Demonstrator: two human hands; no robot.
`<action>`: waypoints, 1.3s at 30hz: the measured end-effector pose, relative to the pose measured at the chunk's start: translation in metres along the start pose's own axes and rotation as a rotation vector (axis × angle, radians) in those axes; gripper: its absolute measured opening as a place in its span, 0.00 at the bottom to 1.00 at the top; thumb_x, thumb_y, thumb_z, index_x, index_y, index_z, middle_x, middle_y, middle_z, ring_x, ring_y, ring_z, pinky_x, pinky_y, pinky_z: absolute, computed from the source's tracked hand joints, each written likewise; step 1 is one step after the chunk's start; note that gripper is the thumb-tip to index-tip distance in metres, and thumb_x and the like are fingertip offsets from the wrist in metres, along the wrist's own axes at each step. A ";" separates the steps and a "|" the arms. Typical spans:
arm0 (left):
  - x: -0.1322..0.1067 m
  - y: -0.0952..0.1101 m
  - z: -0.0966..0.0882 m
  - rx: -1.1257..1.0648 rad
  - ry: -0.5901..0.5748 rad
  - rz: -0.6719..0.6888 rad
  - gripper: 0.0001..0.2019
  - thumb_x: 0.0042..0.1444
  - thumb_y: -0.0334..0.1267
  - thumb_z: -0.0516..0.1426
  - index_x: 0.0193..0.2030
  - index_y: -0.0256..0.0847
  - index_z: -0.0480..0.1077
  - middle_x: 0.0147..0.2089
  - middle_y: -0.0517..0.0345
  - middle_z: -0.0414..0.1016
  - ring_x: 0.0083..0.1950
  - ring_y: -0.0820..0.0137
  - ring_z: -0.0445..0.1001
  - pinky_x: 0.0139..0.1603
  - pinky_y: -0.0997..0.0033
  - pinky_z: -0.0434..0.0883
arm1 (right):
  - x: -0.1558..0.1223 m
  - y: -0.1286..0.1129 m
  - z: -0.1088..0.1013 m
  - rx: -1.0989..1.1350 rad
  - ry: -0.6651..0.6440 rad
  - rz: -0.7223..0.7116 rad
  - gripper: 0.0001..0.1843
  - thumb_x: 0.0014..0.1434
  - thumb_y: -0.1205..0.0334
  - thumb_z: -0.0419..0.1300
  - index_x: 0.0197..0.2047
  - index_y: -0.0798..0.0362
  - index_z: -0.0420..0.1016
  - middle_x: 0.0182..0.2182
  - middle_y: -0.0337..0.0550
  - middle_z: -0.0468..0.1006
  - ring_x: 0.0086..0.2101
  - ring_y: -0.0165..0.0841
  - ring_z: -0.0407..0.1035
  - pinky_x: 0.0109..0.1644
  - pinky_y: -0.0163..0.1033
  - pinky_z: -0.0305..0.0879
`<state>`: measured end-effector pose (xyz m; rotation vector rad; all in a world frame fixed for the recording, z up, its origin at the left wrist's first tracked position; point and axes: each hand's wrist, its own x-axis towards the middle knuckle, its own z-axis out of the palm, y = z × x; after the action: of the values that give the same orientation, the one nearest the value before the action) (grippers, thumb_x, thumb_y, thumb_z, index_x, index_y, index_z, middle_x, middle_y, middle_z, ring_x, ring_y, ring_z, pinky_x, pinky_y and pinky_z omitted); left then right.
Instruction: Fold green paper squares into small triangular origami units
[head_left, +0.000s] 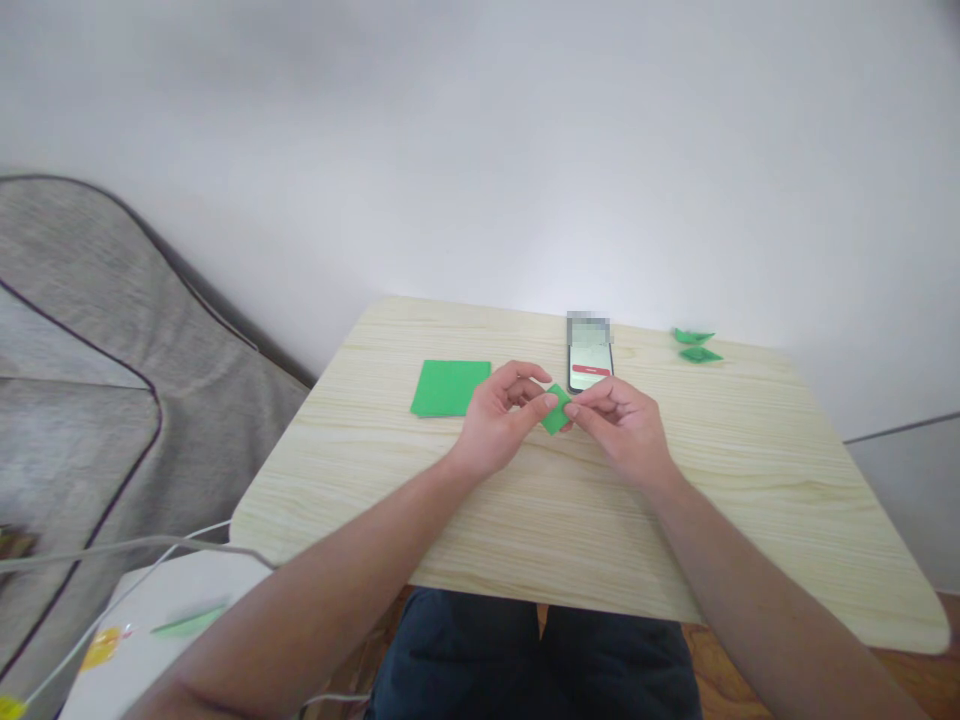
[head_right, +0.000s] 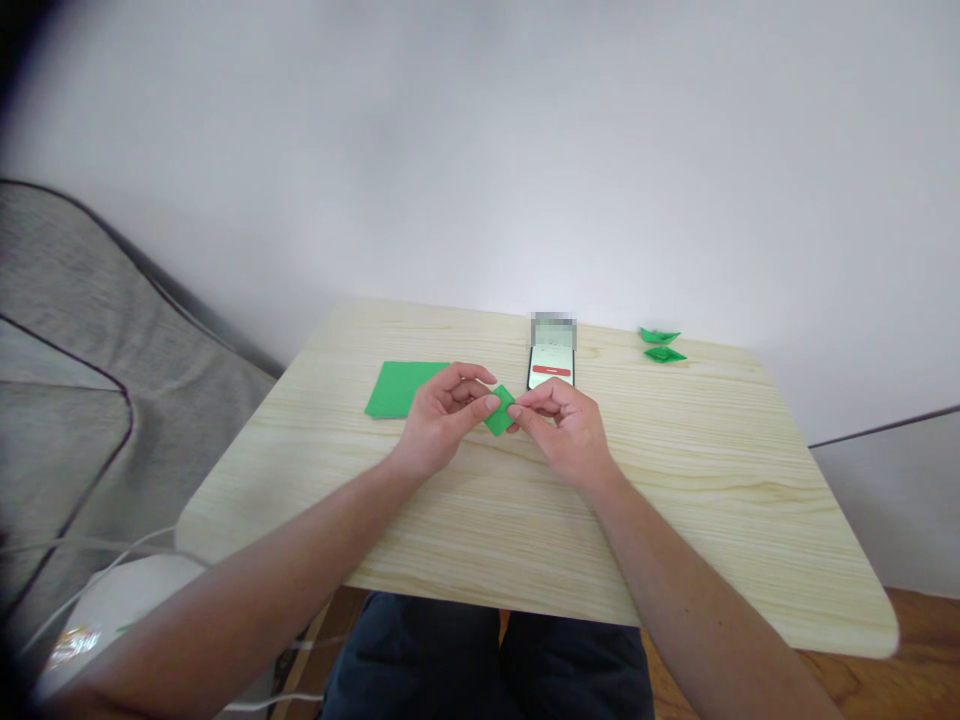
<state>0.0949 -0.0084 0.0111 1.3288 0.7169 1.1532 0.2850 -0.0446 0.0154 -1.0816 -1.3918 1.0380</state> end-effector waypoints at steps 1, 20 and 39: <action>0.000 0.000 0.000 -0.002 0.005 0.004 0.16 0.58 0.45 0.67 0.48 0.40 0.72 0.32 0.57 0.79 0.34 0.70 0.76 0.40 0.69 0.70 | 0.000 0.000 0.000 -0.001 -0.009 0.003 0.10 0.60 0.56 0.71 0.38 0.51 0.77 0.32 0.44 0.86 0.32 0.36 0.81 0.38 0.40 0.75; 0.000 -0.001 0.002 0.090 0.107 0.063 0.12 0.59 0.43 0.66 0.44 0.39 0.73 0.34 0.56 0.79 0.35 0.71 0.77 0.39 0.70 0.70 | 0.001 0.001 -0.001 0.026 0.026 0.007 0.10 0.57 0.60 0.73 0.44 0.49 0.83 0.37 0.44 0.87 0.35 0.37 0.82 0.44 0.44 0.78; -0.005 0.001 0.004 0.397 0.047 0.141 0.13 0.56 0.43 0.68 0.43 0.41 0.73 0.38 0.59 0.78 0.39 0.71 0.74 0.43 0.68 0.68 | 0.007 -0.003 -0.002 0.048 0.019 0.032 0.09 0.61 0.53 0.69 0.38 0.50 0.80 0.32 0.39 0.79 0.33 0.32 0.71 0.40 0.39 0.68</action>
<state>0.0967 -0.0145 0.0122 1.7109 0.9319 1.1964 0.2861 -0.0387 0.0197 -1.0790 -1.3319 1.0762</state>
